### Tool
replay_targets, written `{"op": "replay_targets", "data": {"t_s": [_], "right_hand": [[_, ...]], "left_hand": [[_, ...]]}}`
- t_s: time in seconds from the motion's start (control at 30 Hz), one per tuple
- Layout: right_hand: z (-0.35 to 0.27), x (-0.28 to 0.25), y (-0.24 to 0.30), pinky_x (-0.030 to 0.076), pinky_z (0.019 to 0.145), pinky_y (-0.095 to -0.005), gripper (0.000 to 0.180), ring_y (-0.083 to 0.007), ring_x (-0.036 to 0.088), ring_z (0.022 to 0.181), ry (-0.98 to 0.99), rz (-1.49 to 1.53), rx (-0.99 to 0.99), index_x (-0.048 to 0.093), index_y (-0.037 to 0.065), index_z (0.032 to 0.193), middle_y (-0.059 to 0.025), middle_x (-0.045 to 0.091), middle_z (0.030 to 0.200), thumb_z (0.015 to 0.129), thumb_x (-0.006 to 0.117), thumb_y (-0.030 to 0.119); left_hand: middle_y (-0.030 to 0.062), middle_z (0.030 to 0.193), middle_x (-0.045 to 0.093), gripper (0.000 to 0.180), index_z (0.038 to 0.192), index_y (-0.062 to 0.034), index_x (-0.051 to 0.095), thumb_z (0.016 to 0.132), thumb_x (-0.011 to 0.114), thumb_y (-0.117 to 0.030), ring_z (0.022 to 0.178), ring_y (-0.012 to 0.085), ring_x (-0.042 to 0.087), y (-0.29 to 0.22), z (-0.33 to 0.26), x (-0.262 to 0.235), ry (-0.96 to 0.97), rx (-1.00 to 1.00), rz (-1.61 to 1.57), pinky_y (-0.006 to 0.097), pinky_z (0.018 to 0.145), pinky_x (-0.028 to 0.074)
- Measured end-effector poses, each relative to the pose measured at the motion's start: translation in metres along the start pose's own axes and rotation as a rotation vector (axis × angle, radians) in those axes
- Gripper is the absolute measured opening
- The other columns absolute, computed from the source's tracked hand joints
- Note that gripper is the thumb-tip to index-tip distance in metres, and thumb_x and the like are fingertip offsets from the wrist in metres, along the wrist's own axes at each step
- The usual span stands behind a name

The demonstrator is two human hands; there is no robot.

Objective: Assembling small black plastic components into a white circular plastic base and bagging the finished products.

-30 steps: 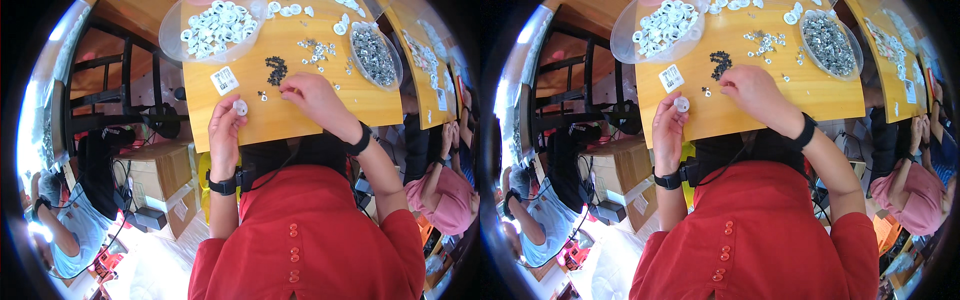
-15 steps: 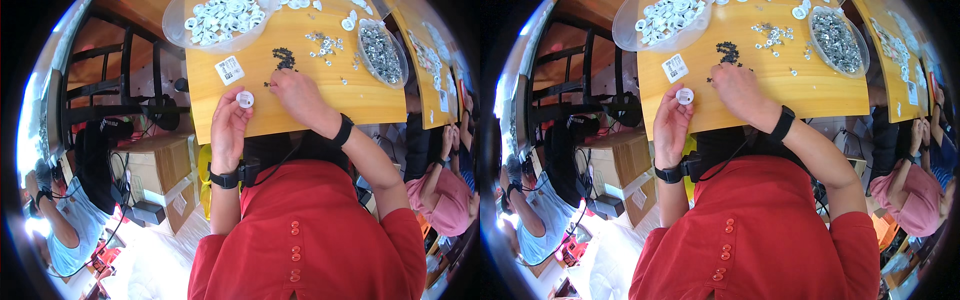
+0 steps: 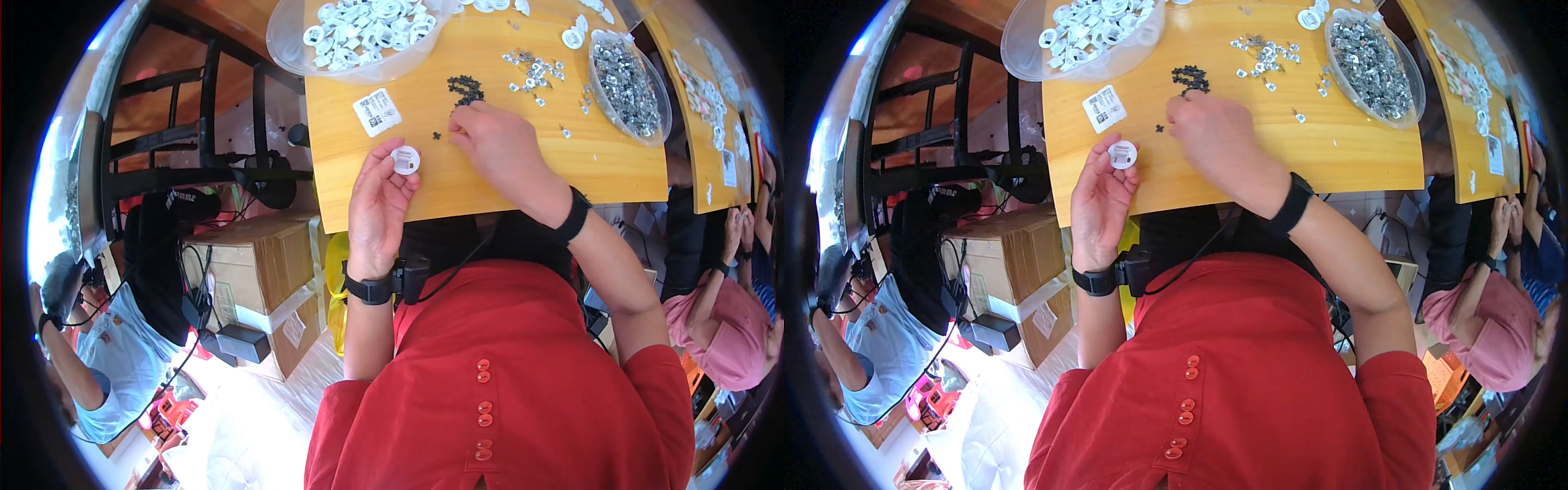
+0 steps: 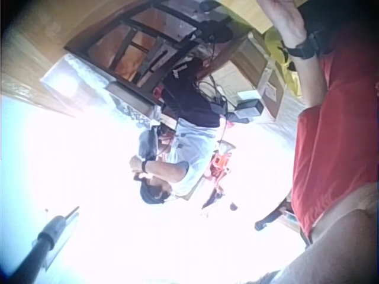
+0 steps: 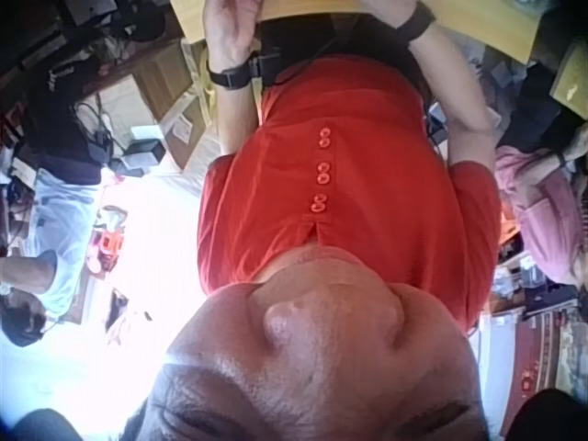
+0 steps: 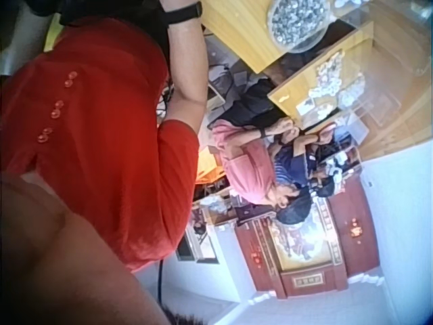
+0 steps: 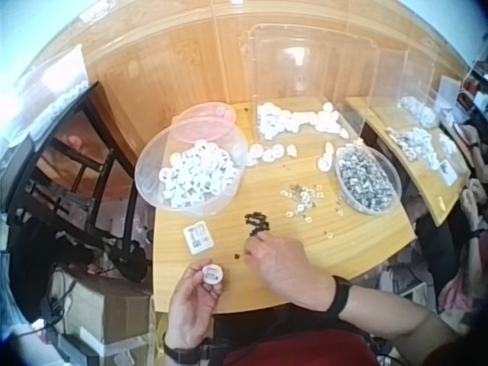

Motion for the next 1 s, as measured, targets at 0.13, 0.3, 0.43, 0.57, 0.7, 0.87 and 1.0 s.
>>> {"op": "replay_targets", "data": {"t_s": [0.13, 0.3, 0.43, 0.57, 0.7, 0.87, 1.0], "right_hand": [[0.007, 0.012, 0.009, 0.050, 0.061, -0.0433, 0.015, -0.0347, 0.063, 0.073, 0.054, -0.022, -0.029, 0.059, 0.000, 0.085, -0.0162, 0.060, 0.084, 0.080, 0.063, 0.014], [0.010, 0.018, 0.010, 0.050, 0.061, -0.0440, 0.015, -0.0357, 0.063, 0.073, 0.025, -0.024, -0.035, 0.058, -0.002, 0.083, -0.0186, 0.059, 0.084, 0.080, 0.061, 0.012], [0.010, 0.021, 0.012, 0.051, 0.061, -0.0441, 0.011, -0.0372, 0.063, 0.073, 0.030, -0.052, -0.048, 0.057, -0.004, 0.082, -0.0203, 0.059, 0.083, 0.080, 0.057, 0.007], [0.008, 0.025, 0.009, 0.051, 0.060, -0.0432, 0.010, -0.0371, 0.063, 0.072, 0.028, -0.097, -0.093, 0.057, -0.004, 0.082, -0.0205, 0.059, 0.084, 0.079, 0.054, 0.005], [0.007, 0.025, 0.008, 0.048, 0.063, -0.0441, 0.007, -0.0349, 0.060, 0.075, 0.045, -0.042, -0.071, 0.057, 0.002, 0.086, -0.0140, 0.058, 0.085, 0.083, 0.058, 0.008], [0.004, 0.017, 0.016, 0.049, 0.059, -0.0400, 0.007, -0.0329, 0.062, 0.069, -0.014, -0.046, -0.203, 0.057, -0.001, 0.082, -0.0173, 0.059, 0.084, 0.076, 0.057, 0.004], [0.003, 0.016, 0.012, 0.047, 0.059, -0.0406, 0.007, -0.0328, 0.061, 0.068, -0.039, -0.067, -0.159, 0.058, 0.001, 0.080, -0.0159, 0.059, 0.081, 0.076, 0.057, 0.006]], "left_hand": [[0.0122, 0.106, 0.060, 0.030, 0.119, 0.0003, 0.049, 0.093, 0.050, -0.014, 0.095, 0.0160, 0.057, 0.001, 0.001, -0.001, -0.002, 0.003, 0.022, 0.026, 0.079, 0.048], [0.0109, 0.100, 0.061, 0.024, 0.111, -0.0017, 0.055, 0.095, 0.051, -0.020, 0.089, 0.0155, 0.058, 0.000, 0.000, 0.000, -0.051, 0.017, 0.050, 0.025, 0.075, 0.047], [0.0067, 0.093, 0.063, 0.019, 0.102, -0.0025, 0.058, 0.095, 0.053, -0.019, 0.083, 0.0154, 0.059, -0.007, -0.001, -0.002, -0.108, 0.060, 0.364, 0.023, 0.071, 0.045], [0.0061, 0.078, 0.063, 0.015, 0.095, -0.0044, 0.064, 0.088, 0.062, -0.017, 0.072, 0.0160, 0.059, -0.030, 0.003, 0.020, -0.270, 0.338, 1.235, 0.027, 0.064, 0.045], [0.0102, 0.075, 0.063, 0.015, 0.093, -0.0075, 0.069, 0.081, 0.068, -0.016, 0.067, 0.0223, 0.062, -0.034, 0.007, 0.045, -0.256, 0.636, 1.559, 0.034, 0.063, 0.046], [0.0100, 0.078, 0.063, 0.012, 0.089, -0.0087, 0.069, 0.080, 0.068, -0.016, 0.069, 0.0276, 0.062, -0.027, 0.011, 0.051, -0.244, 0.595, 1.607, 0.037, 0.063, 0.046], [0.0092, 0.076, 0.060, 0.007, 0.082, -0.0087, 0.067, 0.080, 0.067, -0.015, 0.069, 0.0289, 0.060, -0.026, 0.013, 0.053, -0.266, 0.547, 1.590, 0.039, 0.061, 0.045]]}}
Point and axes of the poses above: each hand's wrist, its own z-axis towards the middle knuckle, its own x-axis out of the palm, y = z × x, the point moved 9 cm from there along z, towards the middle knuckle
